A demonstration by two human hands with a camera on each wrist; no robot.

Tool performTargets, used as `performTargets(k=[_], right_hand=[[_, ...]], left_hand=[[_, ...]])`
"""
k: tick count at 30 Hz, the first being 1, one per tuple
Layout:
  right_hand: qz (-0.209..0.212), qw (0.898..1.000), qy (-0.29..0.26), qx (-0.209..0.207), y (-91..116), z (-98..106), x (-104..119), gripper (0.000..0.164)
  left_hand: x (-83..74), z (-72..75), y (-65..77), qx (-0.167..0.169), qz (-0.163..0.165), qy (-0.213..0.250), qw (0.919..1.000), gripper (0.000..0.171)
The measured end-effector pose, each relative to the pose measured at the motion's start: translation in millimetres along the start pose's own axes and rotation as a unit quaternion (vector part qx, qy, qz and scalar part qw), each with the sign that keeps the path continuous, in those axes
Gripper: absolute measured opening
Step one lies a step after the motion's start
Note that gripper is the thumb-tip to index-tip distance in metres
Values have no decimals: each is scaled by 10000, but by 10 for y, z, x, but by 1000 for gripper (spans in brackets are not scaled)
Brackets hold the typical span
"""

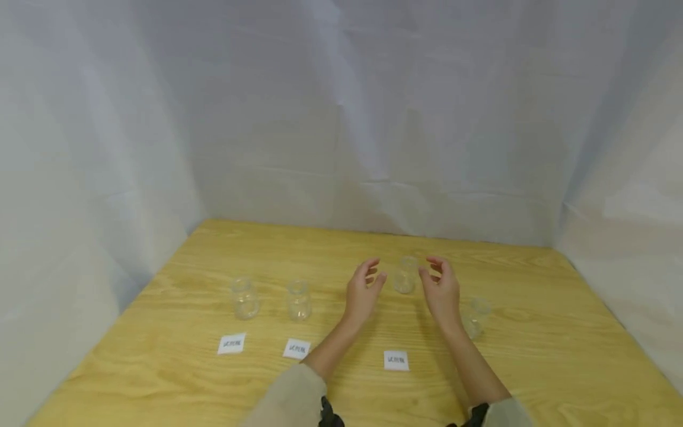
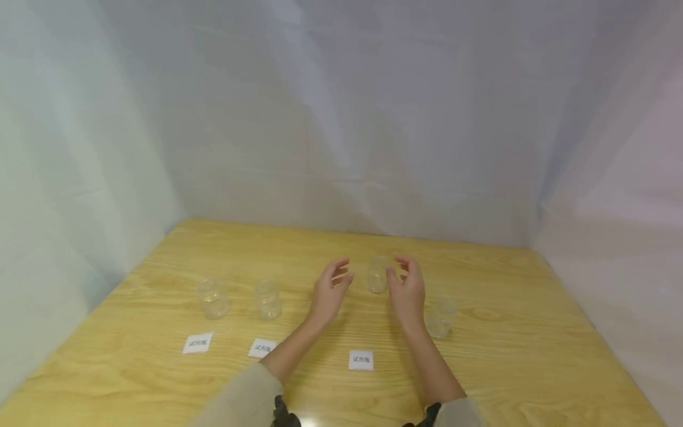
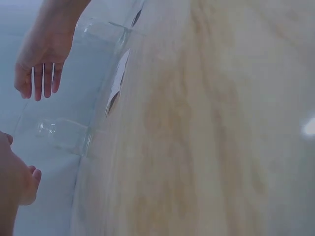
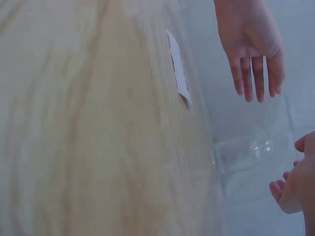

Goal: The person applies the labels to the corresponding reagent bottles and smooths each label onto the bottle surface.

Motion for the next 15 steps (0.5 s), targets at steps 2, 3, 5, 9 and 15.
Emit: performTargets(k=[2, 3, 5, 9, 15], right_hand=[[-215, 9996, -22, 164, -9, -5, -82, 34], [-333, 9991, -35, 271, -5, -15, -121, 37], [-501, 9975, -168, 461, 1, -46, -198, 41], [-732, 9927, -544, 783, 10, -141, -333, 46], [-910, 9852, -997, 1052, 51, -315, -453, 46]], left_hand=[[49, -101, -22, 85, 249, -30, 9996, 36], [71, -149, -29, 133, 359, -38, 9993, 36], [102, -231, -36, 198, 486, -27, 9986, 38], [143, -317, -67, 166, 469, -68, 9987, 39], [278, -327, -100, 121, 646, -33, 9978, 39]])
Point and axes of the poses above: each hand's wrist, its own y-axis away from the middle knuckle, its own z-axis out of the back of the hand, x = y × z, the point moved 6 cm from there along -y, towards the middle knuckle, and after that the axes turned 3 degrees about -x, right-handed, at the moved point
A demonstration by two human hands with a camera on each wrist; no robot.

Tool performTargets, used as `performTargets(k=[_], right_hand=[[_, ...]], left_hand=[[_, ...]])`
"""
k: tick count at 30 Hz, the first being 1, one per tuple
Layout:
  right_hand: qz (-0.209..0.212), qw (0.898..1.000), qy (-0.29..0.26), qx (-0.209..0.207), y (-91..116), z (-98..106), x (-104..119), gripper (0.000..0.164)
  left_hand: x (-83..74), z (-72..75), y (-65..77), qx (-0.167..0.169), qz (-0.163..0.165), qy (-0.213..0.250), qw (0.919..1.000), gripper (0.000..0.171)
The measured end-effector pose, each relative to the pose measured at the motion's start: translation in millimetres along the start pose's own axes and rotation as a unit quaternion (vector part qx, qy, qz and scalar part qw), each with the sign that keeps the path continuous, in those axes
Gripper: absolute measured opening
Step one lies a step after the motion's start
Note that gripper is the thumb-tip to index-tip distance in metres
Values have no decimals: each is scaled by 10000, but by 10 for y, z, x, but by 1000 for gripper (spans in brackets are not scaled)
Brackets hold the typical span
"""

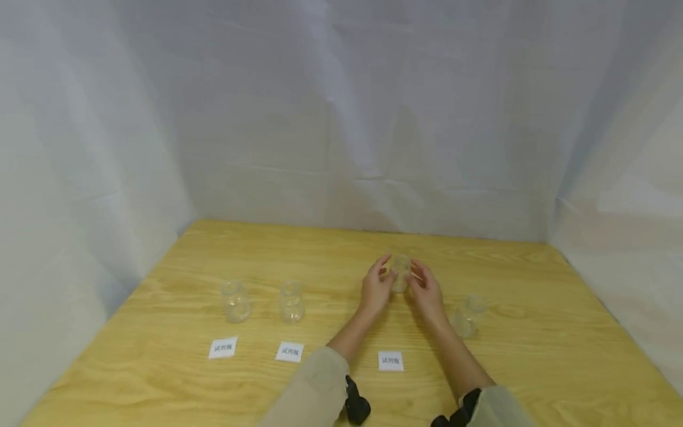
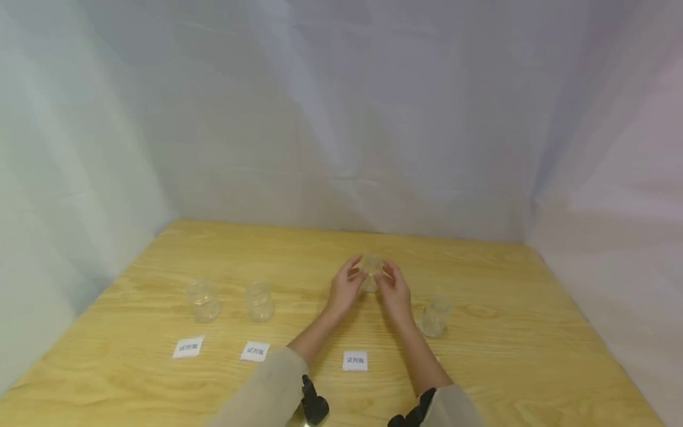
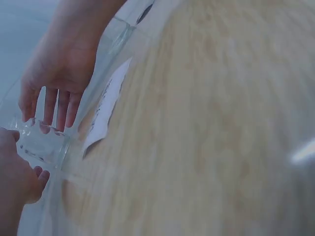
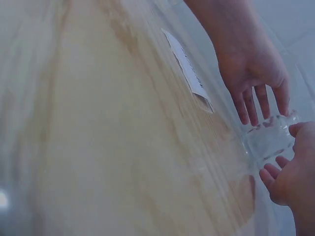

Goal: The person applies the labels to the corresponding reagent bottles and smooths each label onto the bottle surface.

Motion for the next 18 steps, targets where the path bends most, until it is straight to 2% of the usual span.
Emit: performTargets(k=[6, 10, 18], right_hand=[[-204, 9989, -369, -192, 18, -56, -65, 42], [-102, 9993, -268, -248, 8, -65, -64, 40], [158, 9995, 71, -281, 8, -54, -72, 41]], left_hand=[[110, -41, -11, 18, -1, 323, 9995, 35], [148, -50, -30, -62, -107, 458, 9989, 30], [197, -59, -21, -130, -122, 629, 9979, 30]])
Point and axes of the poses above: each hand's wrist, its own y-axis away from the middle knuckle, its own z-axis out of the back of the hand, x = y × z, the point moved 6 cm from there along -y, towards the middle knuckle, and after that the axes turned 3 degrees about -x, right-handed, at the moved point
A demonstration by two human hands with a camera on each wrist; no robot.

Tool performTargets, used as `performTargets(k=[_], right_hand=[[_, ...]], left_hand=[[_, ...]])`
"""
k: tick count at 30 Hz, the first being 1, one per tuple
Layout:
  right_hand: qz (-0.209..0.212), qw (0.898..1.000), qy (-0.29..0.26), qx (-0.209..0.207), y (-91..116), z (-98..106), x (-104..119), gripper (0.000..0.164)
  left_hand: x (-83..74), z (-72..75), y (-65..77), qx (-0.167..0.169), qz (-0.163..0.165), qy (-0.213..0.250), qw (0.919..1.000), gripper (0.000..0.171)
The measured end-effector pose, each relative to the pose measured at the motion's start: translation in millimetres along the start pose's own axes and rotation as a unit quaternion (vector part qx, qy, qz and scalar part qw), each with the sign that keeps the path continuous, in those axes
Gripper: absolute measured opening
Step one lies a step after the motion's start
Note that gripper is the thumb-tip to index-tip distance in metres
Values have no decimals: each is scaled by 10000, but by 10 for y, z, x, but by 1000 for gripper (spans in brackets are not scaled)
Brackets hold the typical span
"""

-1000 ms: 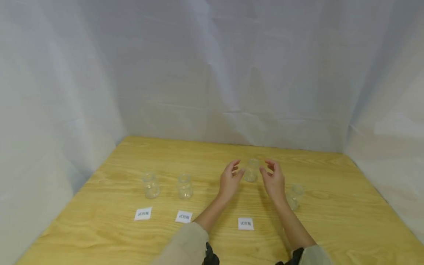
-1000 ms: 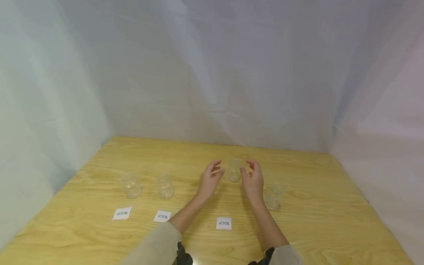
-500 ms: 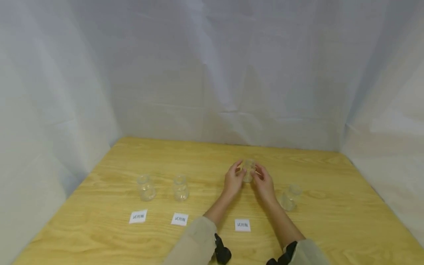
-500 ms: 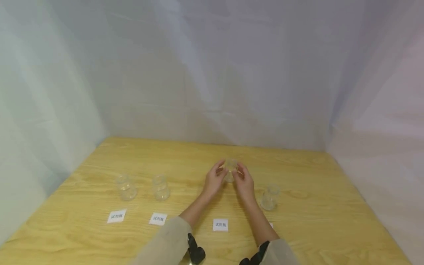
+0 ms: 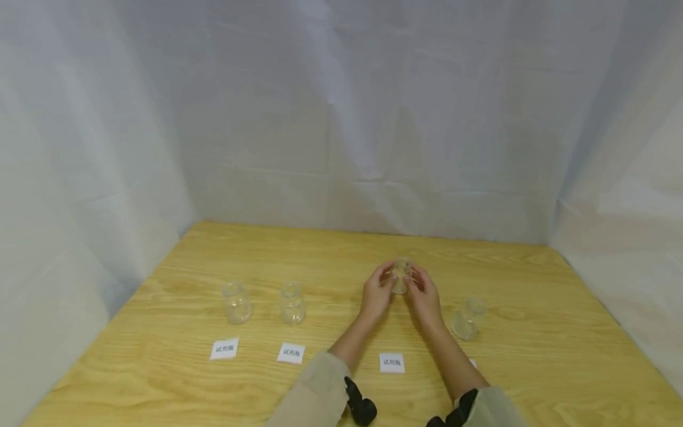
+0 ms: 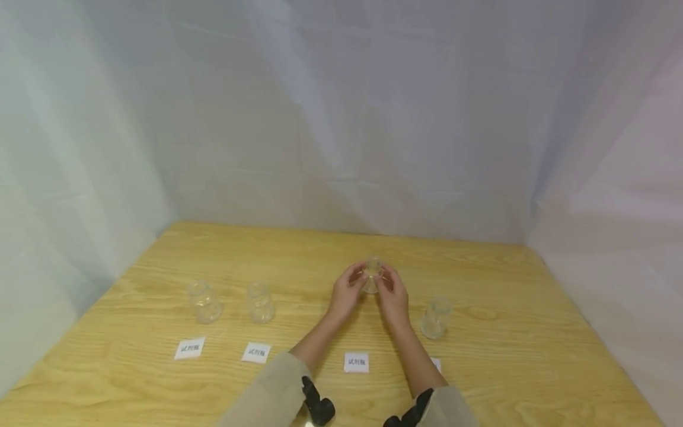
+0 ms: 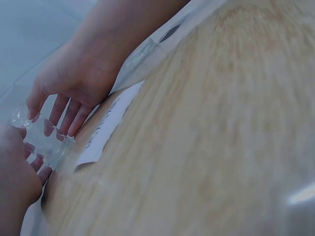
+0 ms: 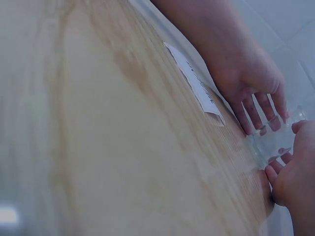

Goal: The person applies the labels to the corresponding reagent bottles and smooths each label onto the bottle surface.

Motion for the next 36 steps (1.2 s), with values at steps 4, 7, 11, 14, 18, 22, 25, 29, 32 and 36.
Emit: performTargets(k=[4, 7, 11, 14, 18, 22, 25, 29, 32, 36], right_hand=[[-1, 10000, 78, 14, 3, 8, -18, 42], [-36, 10000, 50, 27, 16, 4, -29, 43], [-18, 10000, -39, -40, 49, -6, -26, 41], [20, 9999, -11, -110, 77, -11, -16, 40], [47, 9999, 35, -157, 121, -12, 48, 39], [17, 9999, -11, -105, 180, -15, 102, 39], [-18, 10000, 24, -61, 206, -15, 56, 40], [-71, 9999, 81, -33, 244, -8, 9, 42], [-68, 9999, 118, 7, 289, -9, 21, 43], [-21, 9999, 159, 63, 347, -9, 61, 44]], left_hand=[[-1, -12, 16, 16, 2, -85, 10000, 30], [-19, -9, 36, 48, -6, -176, 9998, 30], [-45, 10, 82, 69, -6, -194, 9998, 31], [-76, 28, 114, 34, -73, -223, 9997, 30], [-123, 46, 143, -47, -220, -239, 9995, 28], [-128, 50, 182, -42, -224, -254, 9994, 29], [-127, 56, 225, -28, -216, -285, 9994, 29], [-146, 74, 287, -23, -175, -325, 9993, 30], [-160, 90, 330, 21, -77, -315, 9995, 31], [-171, 107, 373, 92, 33, -265, 9996, 31]])
Point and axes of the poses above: each hand's wrist, its own y-axis away from the middle knuckle, its own z-axis out of the back of the hand, x = y × z, the point moved 6 cm from there along -y, towards the middle knuckle, and after that the axes turned 3 degrees about -x, right-handed, at the moved point
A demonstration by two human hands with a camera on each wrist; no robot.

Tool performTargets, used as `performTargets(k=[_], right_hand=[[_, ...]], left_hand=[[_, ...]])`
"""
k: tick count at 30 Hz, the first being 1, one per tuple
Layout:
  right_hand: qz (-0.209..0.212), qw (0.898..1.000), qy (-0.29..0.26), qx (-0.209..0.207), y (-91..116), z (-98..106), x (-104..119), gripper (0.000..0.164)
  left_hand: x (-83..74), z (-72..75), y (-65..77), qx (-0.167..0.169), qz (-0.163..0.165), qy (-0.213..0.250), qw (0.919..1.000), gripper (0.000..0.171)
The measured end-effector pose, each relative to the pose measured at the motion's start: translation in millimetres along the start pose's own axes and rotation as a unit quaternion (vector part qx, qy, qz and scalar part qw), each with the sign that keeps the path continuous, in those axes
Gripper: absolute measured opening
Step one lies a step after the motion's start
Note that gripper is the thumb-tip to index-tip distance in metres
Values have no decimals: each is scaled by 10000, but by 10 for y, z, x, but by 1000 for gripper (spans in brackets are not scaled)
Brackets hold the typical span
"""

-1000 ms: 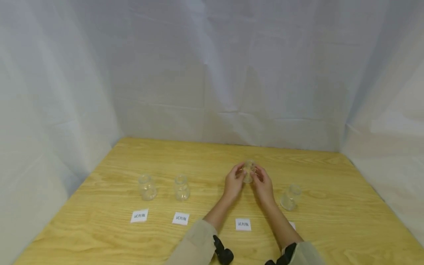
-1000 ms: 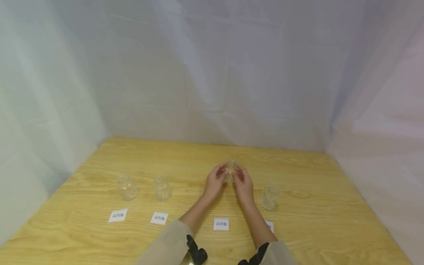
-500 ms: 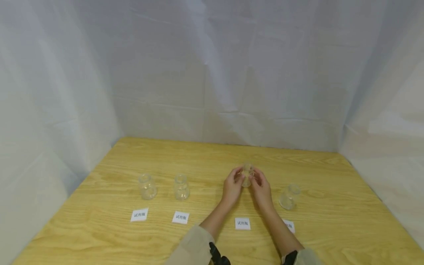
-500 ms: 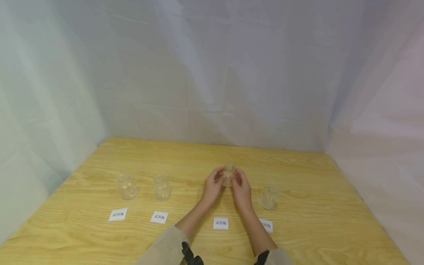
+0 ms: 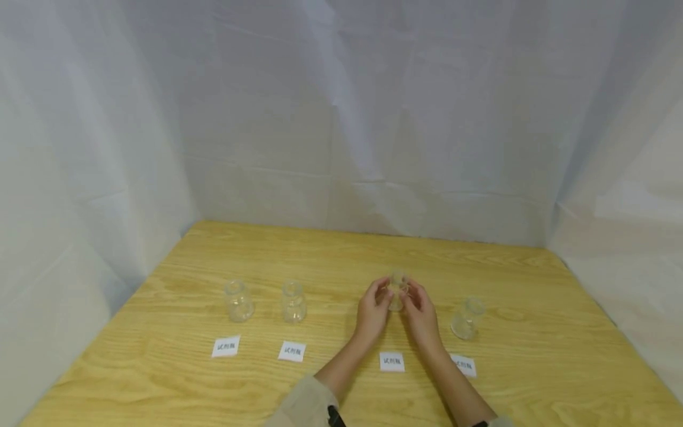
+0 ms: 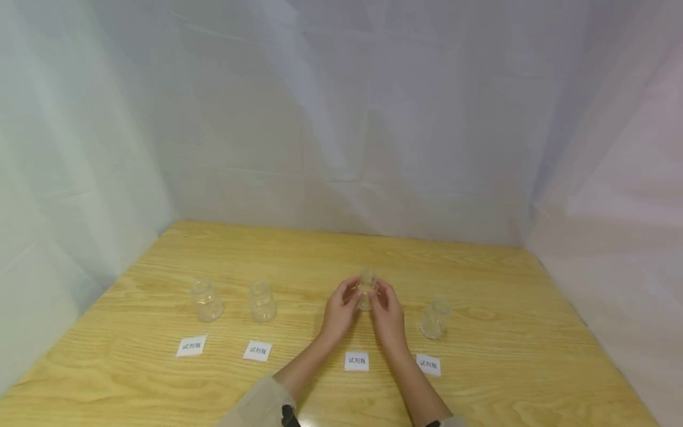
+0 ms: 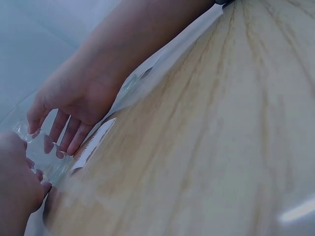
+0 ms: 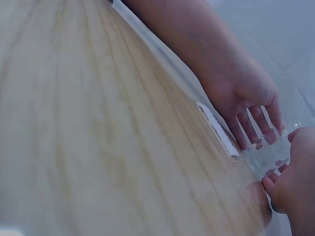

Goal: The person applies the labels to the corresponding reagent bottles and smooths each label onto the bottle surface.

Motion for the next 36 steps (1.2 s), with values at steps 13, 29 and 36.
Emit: performTargets(k=[13, 29, 36], right_hand=[[67, 9998, 93, 143, 124, 14, 37, 43], [155, 9993, 40, 350, 261, -39, 97, 41], [281, 9985, -6, 478, 264, -58, 113, 38]], left_hand=[[-30, 68, 127, 212, 73, 127, 9997, 33], [-136, 205, 262, 226, 95, 39, 9997, 33], [-110, 237, 279, 162, 43, 4, 9999, 33]])
Point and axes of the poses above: each hand's wrist, its own y-axis away from the middle knuckle, its own z-axis out of the back of the hand, x = y × z, the point moved 6 cm from there along -y, towards the middle knuckle, and after that the axes turned 3 degrees about -x, right-handed, at the moved point
